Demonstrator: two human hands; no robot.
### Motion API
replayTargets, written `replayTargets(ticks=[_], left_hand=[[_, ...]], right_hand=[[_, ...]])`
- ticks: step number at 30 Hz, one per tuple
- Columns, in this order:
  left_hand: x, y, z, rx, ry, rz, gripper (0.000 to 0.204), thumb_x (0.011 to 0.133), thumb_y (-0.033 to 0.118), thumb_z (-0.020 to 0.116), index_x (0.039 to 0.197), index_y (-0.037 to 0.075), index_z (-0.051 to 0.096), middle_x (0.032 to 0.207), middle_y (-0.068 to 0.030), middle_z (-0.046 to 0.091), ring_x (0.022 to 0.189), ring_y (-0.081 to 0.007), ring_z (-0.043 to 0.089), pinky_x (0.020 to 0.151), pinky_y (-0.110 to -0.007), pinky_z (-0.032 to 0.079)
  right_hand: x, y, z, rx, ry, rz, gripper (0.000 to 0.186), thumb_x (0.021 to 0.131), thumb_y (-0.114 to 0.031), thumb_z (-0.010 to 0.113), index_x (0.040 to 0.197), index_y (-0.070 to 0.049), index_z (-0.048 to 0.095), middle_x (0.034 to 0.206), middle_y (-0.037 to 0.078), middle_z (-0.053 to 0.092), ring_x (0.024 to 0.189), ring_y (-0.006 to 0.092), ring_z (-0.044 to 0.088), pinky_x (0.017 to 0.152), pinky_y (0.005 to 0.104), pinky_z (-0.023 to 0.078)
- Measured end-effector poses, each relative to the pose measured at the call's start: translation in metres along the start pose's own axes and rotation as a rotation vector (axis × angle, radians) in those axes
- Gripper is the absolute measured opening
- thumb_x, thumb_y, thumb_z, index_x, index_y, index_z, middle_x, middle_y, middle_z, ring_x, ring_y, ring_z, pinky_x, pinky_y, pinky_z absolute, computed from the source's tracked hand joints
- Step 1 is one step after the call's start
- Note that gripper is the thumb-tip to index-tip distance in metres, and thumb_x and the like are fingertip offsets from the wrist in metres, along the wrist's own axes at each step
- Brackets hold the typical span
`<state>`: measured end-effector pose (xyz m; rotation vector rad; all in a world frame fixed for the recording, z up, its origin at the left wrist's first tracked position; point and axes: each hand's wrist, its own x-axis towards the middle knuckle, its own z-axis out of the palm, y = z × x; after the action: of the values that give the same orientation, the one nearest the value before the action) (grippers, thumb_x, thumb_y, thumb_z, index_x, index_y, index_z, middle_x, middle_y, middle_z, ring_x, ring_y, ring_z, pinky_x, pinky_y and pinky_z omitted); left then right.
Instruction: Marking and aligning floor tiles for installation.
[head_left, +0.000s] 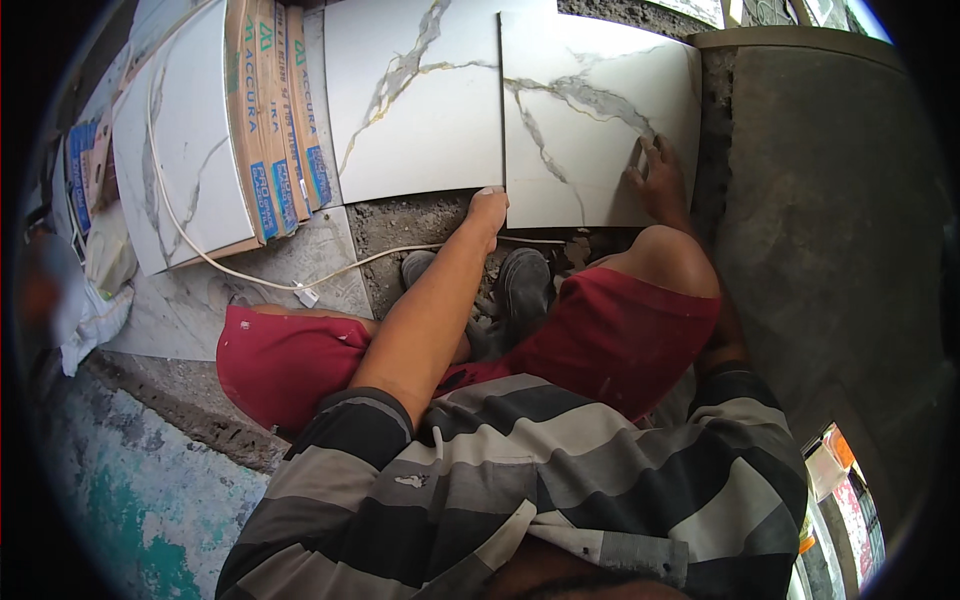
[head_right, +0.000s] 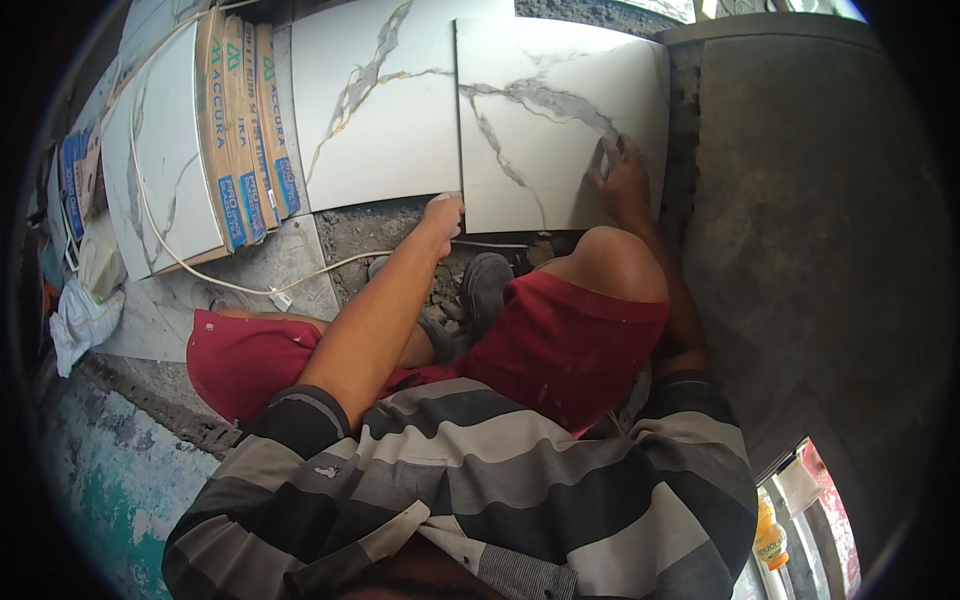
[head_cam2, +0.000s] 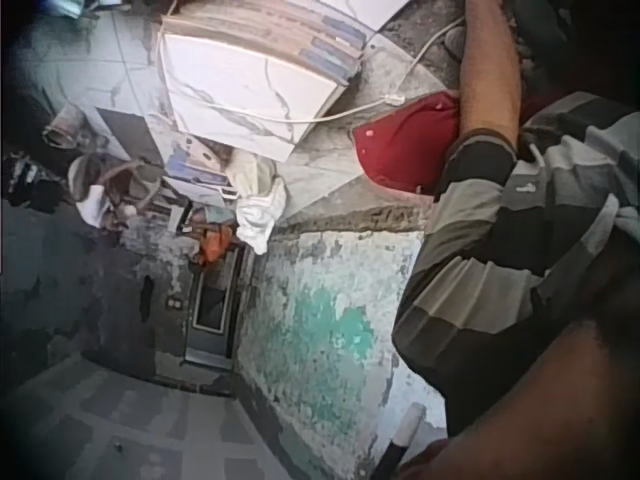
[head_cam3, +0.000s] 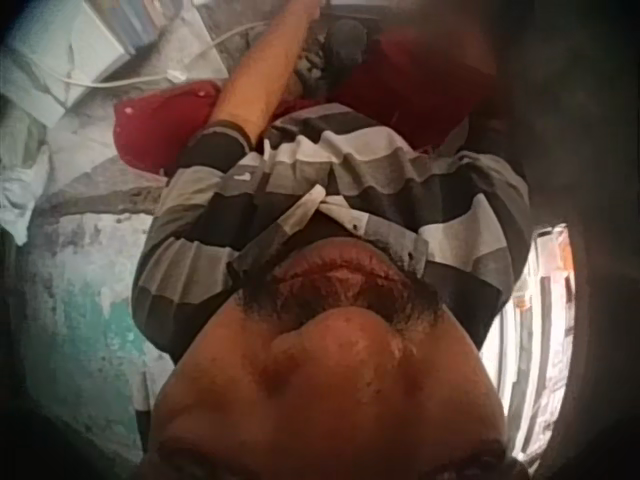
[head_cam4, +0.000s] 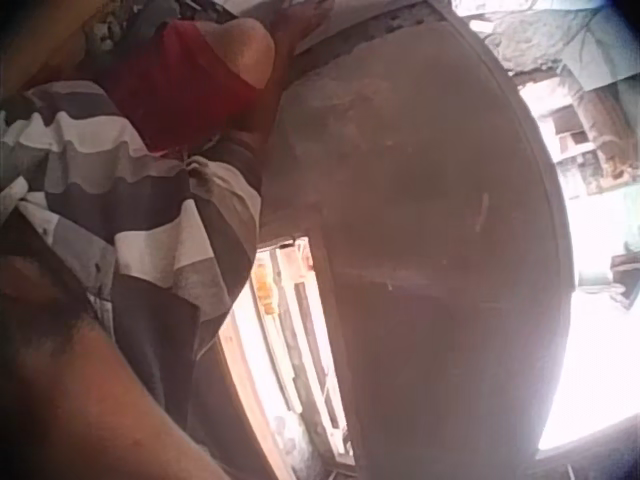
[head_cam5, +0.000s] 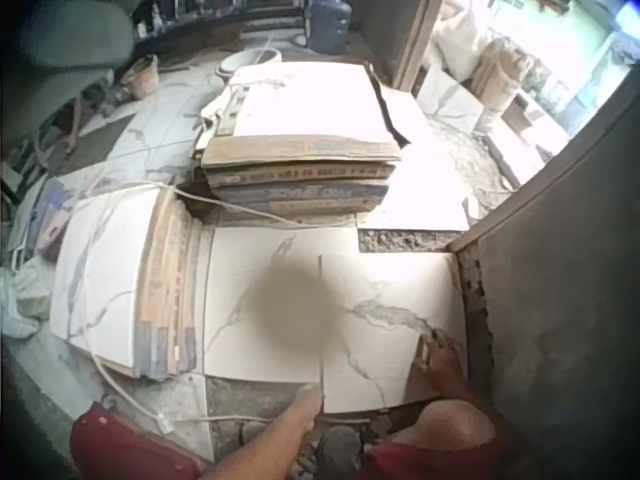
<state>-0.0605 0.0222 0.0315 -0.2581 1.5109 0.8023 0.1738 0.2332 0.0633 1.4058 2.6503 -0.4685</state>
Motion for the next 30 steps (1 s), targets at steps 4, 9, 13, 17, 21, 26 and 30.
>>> replayTargets(ticks=[4, 9, 13, 17, 21, 26, 30], left_hand=[[-0.007, 0.002, 0.003, 0.008, 0.058, 0.028, 0.023, 0.077, 0.009, 0.052, 0.096, 0.003, 0.063, 0.095, -0.0079, 0.060, 0.093, -0.0203, 0.050, 0.087, -0.035, 0.040], [-0.009, 0.003, 0.002, 0.113, 0.013, 0.053, 0.021, 0.078, 0.016, 0.056, 0.097, 0.015, 0.063, 0.089, 0.0016, 0.051, 0.084, -0.0155, 0.043, 0.074, -0.035, 0.036], [-0.013, 0.001, 0.009, 0.032, 0.050, 0.091, 0.016, 0.078, 0.010, 0.053, 0.090, 0.003, 0.059, 0.089, -0.0074, 0.056, 0.090, -0.0194, 0.048, 0.085, -0.036, 0.038], [-0.016, -0.001, 0.008, 0.045, 0.094, 0.081, 0.018, 0.078, 0.010, 0.053, 0.093, 0.004, 0.060, 0.084, -0.0045, 0.053, 0.085, -0.0184, 0.047, 0.080, -0.034, 0.037], [-0.008, -0.005, 0.005, -0.037, 0.052, 0.041, 0.023, 0.077, 0.009, 0.053, 0.099, 0.004, 0.061, 0.082, -0.0028, 0.053, 0.079, -0.0167, 0.046, 0.073, -0.033, 0.038], [-0.003, -0.011, 0.003, 0.002, 0.028, 0.096, 0.036, 0.077, 0.008, 0.053, 0.113, 0.005, 0.060, 0.095, -0.0060, 0.058, 0.087, -0.0166, 0.048, 0.074, -0.032, 0.039], [0.000, -0.013, 0.000, -0.012, -0.023, 0.019, 0.035, 0.078, 0.008, 0.053, 0.112, 0.007, 0.060, 0.099, -0.0075, 0.059, 0.097, -0.0212, 0.049, 0.090, -0.036, 0.037]], right_hand=[[0.000, 0.001, -0.002, 0.006, 0.035, 0.032, 0.061, 0.081, -0.029, 0.071, 0.136, -0.011, 0.050, 0.142, 0.022, 0.041, 0.129, 0.0393, 0.043, 0.107, 0.0445, 0.037], [0.035, 0.001, -0.008, 0.002, 0.057, 0.018, 0.061, 0.082, -0.029, 0.070, 0.136, -0.012, 0.049, 0.142, 0.021, 0.042, 0.131, 0.0378, 0.041, 0.108, 0.0431, 0.036], [0.072, -0.009, -0.012, -0.055, 0.052, -0.015, 0.060, 0.084, -0.033, 0.067, 0.138, -0.013, 0.048, 0.144, 0.020, 0.041, 0.133, 0.0360, 0.038, 0.111, 0.0416, 0.033], [0.080, -0.024, -0.006, -0.134, 0.014, -0.062, 0.061, 0.085, -0.032, 0.067, 0.140, -0.015, 0.046, 0.144, 0.020, 0.040, 0.135, 0.0362, 0.036, 0.111, 0.0423, 0.032], [0.066, -0.030, 0.004, -0.105, 0.007, -0.086, 0.061, 0.087, -0.035, 0.064, 0.142, -0.017, 0.044, 0.149, 0.018, 0.035, 0.139, 0.0368, 0.031, 0.114, 0.0427, 0.028], [0.039, -0.026, 0.011, -0.114, -0.011, -0.120, 0.063, 0.086, -0.035, 0.065, 0.142, -0.019, 0.043, 0.150, 0.018, 0.033, 0.139, 0.0377, 0.029, 0.114, 0.0440, 0.027], [0.015, -0.024, 0.018, -0.085, 0.033, -0.156, 0.065, 0.083, -0.036, 0.068, 0.141, -0.021, 0.044, 0.150, 0.017, 0.033, 0.138, 0.0385, 0.030, 0.113, 0.0465, 0.028]])
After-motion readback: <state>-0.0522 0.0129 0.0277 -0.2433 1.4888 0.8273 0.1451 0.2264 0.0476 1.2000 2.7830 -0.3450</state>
